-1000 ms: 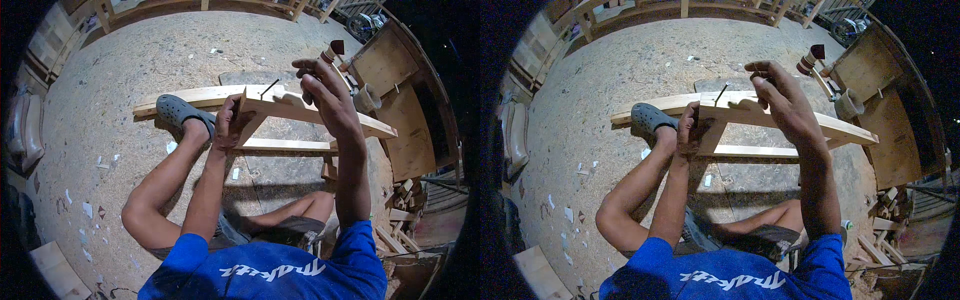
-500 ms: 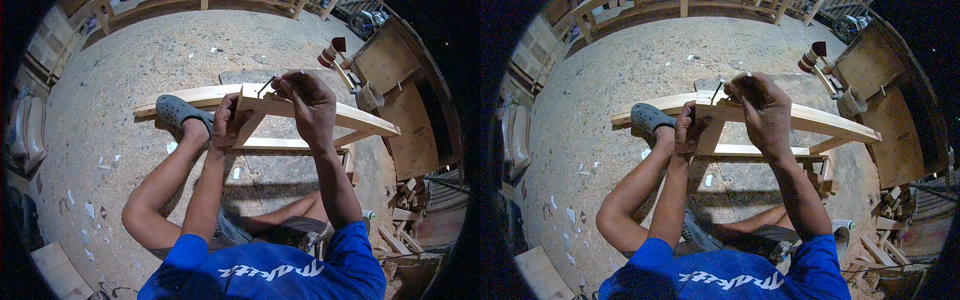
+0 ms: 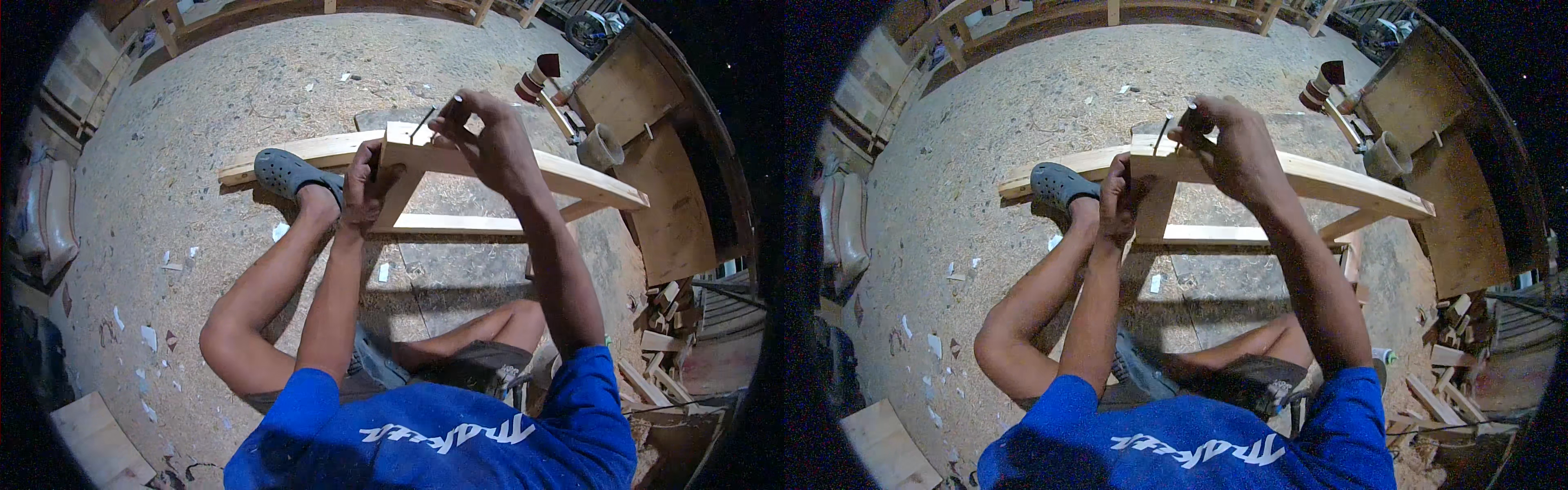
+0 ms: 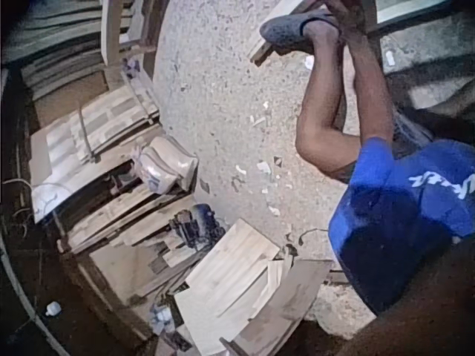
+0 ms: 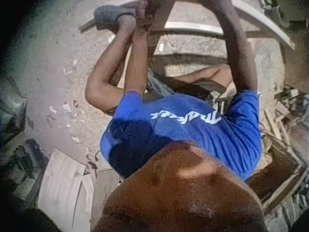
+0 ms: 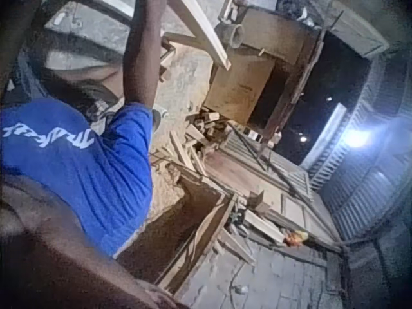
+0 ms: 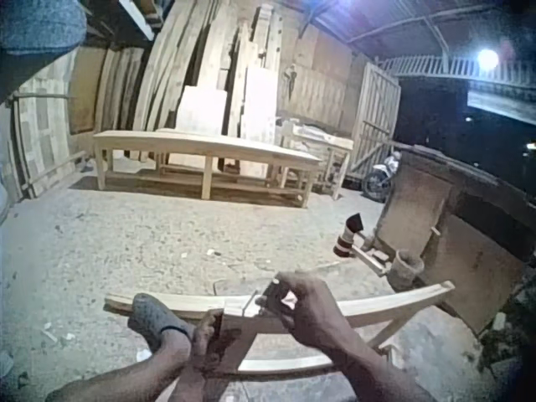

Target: Assembling wooden pieces into a rectangular frame using glue, nails, and a hammer.

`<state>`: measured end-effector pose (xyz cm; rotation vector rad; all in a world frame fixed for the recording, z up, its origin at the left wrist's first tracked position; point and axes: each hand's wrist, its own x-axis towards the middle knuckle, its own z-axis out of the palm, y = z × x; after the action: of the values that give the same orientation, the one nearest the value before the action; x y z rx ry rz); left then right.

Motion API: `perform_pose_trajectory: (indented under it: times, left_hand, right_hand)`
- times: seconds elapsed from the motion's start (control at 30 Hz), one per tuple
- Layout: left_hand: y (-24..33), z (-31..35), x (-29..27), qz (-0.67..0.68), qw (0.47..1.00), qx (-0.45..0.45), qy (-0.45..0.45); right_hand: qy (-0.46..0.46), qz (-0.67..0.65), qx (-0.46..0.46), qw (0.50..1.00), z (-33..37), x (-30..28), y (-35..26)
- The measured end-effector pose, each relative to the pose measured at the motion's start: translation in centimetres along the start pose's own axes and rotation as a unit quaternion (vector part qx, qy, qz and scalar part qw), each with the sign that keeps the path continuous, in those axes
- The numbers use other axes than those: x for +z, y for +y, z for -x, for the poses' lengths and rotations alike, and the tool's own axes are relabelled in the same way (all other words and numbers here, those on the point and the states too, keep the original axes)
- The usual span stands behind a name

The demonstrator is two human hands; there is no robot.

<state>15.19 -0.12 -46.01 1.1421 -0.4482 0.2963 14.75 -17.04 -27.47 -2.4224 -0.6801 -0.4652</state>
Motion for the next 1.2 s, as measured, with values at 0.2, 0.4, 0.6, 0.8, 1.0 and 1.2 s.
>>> perform_pose_trajectory:
  times: [0.2, 0.4, 0.6, 0.8, 1.0, 1.2]
  left_hand:
    - [-0.9, -0.5, 0.5, 0.166, 0.985, -0.031, -0.019]
    - [-0.4, -0.4, -1.0, 0.111, 0.99, 0.054, -0.061]
    - [-1.1, -0.6, 0.8, 0.099, 0.993, 0.055, -0.031]
    - [-0.6, -0.1, -0.3, 0.104, 0.994, -0.014, 0.012]
    - [-1.7, -0.4, 0.6, 0.176, 0.979, 0.094, -0.043]
    - [-1.1, -0.3, 0.9, 0.059, 0.998, 0.025, -0.002]
  right_hand:
    - [0.129, -0.016, -0.057, 0.99, 5.1, -1.1, 0.1]
    - [0.144, 0.082, 0.178, 0.97, 29.3, -7.0, 5.0]
    - [-0.101, 0.208, 0.472, 0.851, 65.5, -5.7, 4.3]
    - [-0.053, 0.124, 0.637, 0.759, 64.8, -2.4, -3.2]
    - [0.033, 0.061, 0.639, 0.766, 75.4, -1.1, 1.6]
    - [0.103, 0.129, 0.59, 0.79, 72.8, -1.7, 0.6]
